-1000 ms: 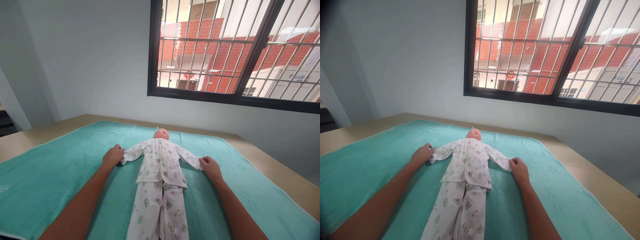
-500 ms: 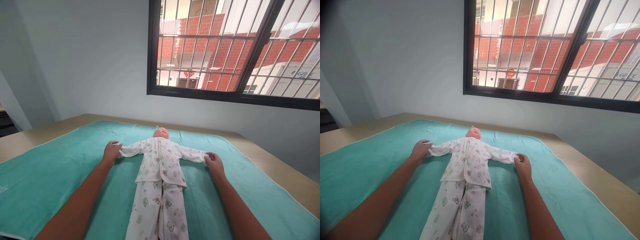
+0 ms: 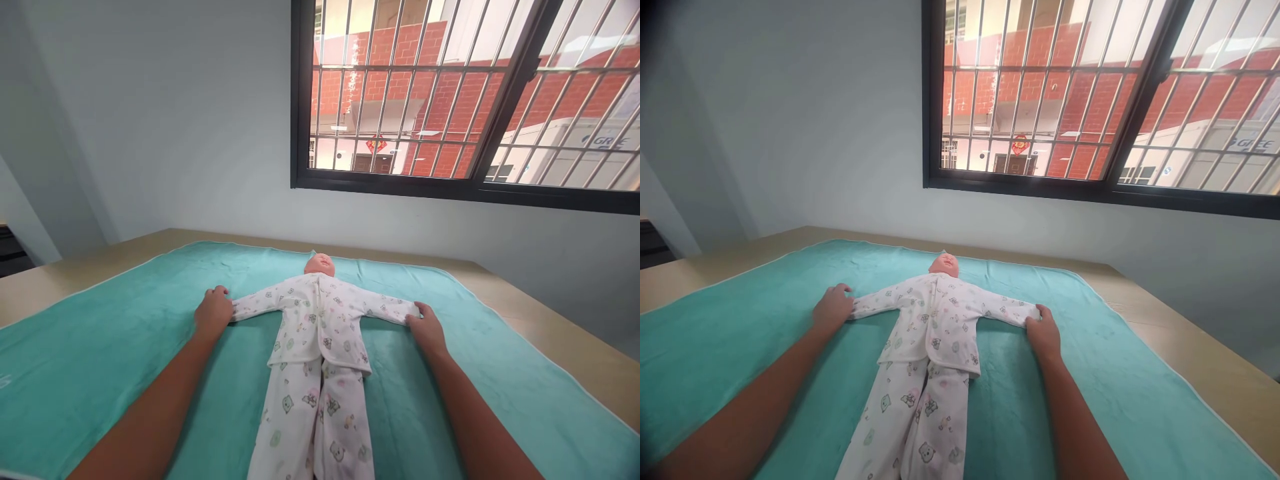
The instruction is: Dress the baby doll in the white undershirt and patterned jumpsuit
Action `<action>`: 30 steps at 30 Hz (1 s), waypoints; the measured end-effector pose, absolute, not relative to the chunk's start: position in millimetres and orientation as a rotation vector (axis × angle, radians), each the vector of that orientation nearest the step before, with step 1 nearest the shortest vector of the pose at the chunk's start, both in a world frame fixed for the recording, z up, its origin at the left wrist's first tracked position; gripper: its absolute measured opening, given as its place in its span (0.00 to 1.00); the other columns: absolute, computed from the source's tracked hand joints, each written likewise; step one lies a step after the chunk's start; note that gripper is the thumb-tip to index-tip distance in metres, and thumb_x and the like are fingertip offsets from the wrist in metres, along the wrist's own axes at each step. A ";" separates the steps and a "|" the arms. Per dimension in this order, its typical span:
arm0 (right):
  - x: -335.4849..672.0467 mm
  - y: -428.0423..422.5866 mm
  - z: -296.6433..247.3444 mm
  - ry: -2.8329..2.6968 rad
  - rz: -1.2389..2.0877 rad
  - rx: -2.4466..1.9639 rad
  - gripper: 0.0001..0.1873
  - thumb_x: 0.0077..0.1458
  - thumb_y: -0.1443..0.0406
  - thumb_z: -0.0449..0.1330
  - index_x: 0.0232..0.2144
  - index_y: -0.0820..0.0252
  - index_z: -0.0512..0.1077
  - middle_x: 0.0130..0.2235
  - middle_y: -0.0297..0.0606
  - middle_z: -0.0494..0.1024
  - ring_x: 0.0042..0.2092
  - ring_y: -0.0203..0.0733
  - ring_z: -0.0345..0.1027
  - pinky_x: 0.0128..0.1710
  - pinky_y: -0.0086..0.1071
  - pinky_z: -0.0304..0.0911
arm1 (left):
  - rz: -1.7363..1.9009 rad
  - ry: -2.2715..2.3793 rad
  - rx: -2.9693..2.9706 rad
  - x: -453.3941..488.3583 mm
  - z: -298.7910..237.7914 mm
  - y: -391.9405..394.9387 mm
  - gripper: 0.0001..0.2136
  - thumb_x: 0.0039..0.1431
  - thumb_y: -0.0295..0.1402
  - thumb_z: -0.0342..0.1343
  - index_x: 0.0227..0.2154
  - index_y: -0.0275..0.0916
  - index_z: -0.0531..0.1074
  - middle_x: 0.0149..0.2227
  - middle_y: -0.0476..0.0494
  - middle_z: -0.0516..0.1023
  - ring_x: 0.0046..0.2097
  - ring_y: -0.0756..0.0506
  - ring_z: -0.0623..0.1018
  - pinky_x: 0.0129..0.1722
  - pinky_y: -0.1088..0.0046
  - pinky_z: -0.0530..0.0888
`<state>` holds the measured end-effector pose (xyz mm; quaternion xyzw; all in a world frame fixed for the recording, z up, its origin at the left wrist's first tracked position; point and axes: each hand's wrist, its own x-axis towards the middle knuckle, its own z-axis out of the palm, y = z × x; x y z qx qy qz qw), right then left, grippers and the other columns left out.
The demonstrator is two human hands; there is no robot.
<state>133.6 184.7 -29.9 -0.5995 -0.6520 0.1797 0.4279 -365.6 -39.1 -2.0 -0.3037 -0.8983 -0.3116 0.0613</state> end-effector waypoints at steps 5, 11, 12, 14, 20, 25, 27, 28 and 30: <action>121.9 166.5 -19.5 -1.646 0.243 -1.525 0.26 0.51 0.60 0.54 0.51 0.63 0.69 0.58 0.53 0.64 0.58 0.59 0.59 0.58 0.47 0.54 | -0.890 -2.533 -1.184 -338.5 8.0 -28.7 0.15 0.63 0.36 0.45 0.48 0.39 0.69 0.56 0.34 0.67 0.57 0.34 0.67 0.56 0.56 0.64; 77.4 140.6 -12.8 -2.152 0.021 -1.222 0.27 0.62 0.55 0.46 0.59 0.59 0.62 0.64 0.45 0.60 0.64 0.51 0.52 0.63 0.46 0.46 | -0.873 -2.373 -1.655 -299.7 6.8 -9.9 0.20 0.65 0.43 0.43 0.56 0.44 0.66 0.62 0.47 0.65 0.63 0.43 0.63 0.61 0.66 0.59; 72.4 138.6 -14.5 -2.219 0.044 -1.230 0.28 0.63 0.53 0.45 0.61 0.58 0.60 0.64 0.44 0.59 0.65 0.51 0.50 0.63 0.47 0.44 | -0.862 -2.388 -1.691 -298.0 4.8 -9.9 0.22 0.65 0.44 0.43 0.57 0.44 0.65 0.62 0.46 0.66 0.62 0.42 0.64 0.61 0.66 0.60; 68.7 137.7 -18.7 -2.288 0.086 -1.301 0.30 0.63 0.51 0.44 0.63 0.56 0.56 0.65 0.44 0.58 0.66 0.51 0.48 0.63 0.51 0.41 | -0.847 -2.443 -1.707 -300.2 1.3 -12.9 0.23 0.65 0.46 0.41 0.58 0.44 0.64 0.61 0.45 0.68 0.61 0.40 0.66 0.59 0.63 0.62; 83.9 146.1 -26.7 -2.270 0.142 -1.377 0.29 0.64 0.51 0.42 0.62 0.56 0.59 0.62 0.43 0.64 0.64 0.50 0.52 0.62 0.47 0.46 | -0.880 -2.599 -1.541 -320.6 -4.4 -23.2 0.25 0.67 0.48 0.32 0.49 0.43 0.71 0.48 0.37 0.78 0.51 0.37 0.76 0.49 0.62 0.69; 84.8 142.6 -17.0 -2.206 0.105 -1.365 0.26 0.64 0.53 0.45 0.57 0.61 0.64 0.61 0.47 0.64 0.63 0.51 0.53 0.62 0.45 0.48 | -0.941 -2.511 -1.533 -319.8 -1.9 -19.9 0.22 0.67 0.45 0.35 0.45 0.42 0.72 0.47 0.38 0.78 0.51 0.39 0.75 0.51 0.62 0.68; 80.8 133.4 -4.3 -2.152 0.097 -1.274 0.24 0.63 0.54 0.48 0.54 0.60 0.66 0.60 0.47 0.65 0.62 0.51 0.55 0.61 0.45 0.50 | -0.981 -2.418 -1.547 -313.4 4.3 -18.5 0.20 0.66 0.43 0.38 0.49 0.40 0.69 0.54 0.38 0.73 0.57 0.39 0.70 0.56 0.62 0.64; 77.6 126.4 3.7 -2.123 0.115 -1.197 0.22 0.62 0.54 0.49 0.51 0.59 0.68 0.58 0.46 0.67 0.60 0.51 0.57 0.59 0.44 0.53 | -0.998 -2.370 -1.558 -308.1 8.4 -18.5 0.19 0.66 0.42 0.40 0.51 0.39 0.68 0.57 0.38 0.70 0.59 0.39 0.68 0.58 0.62 0.62; 68.1 107.1 20.6 -2.076 0.197 -1.017 0.18 0.62 0.54 0.49 0.45 0.57 0.70 0.52 0.44 0.71 0.54 0.48 0.64 0.54 0.41 0.60 | -1.027 -2.277 -1.601 -292.2 17.9 -20.7 0.19 0.65 0.42 0.42 0.53 0.40 0.67 0.59 0.39 0.68 0.61 0.41 0.65 0.61 0.62 0.60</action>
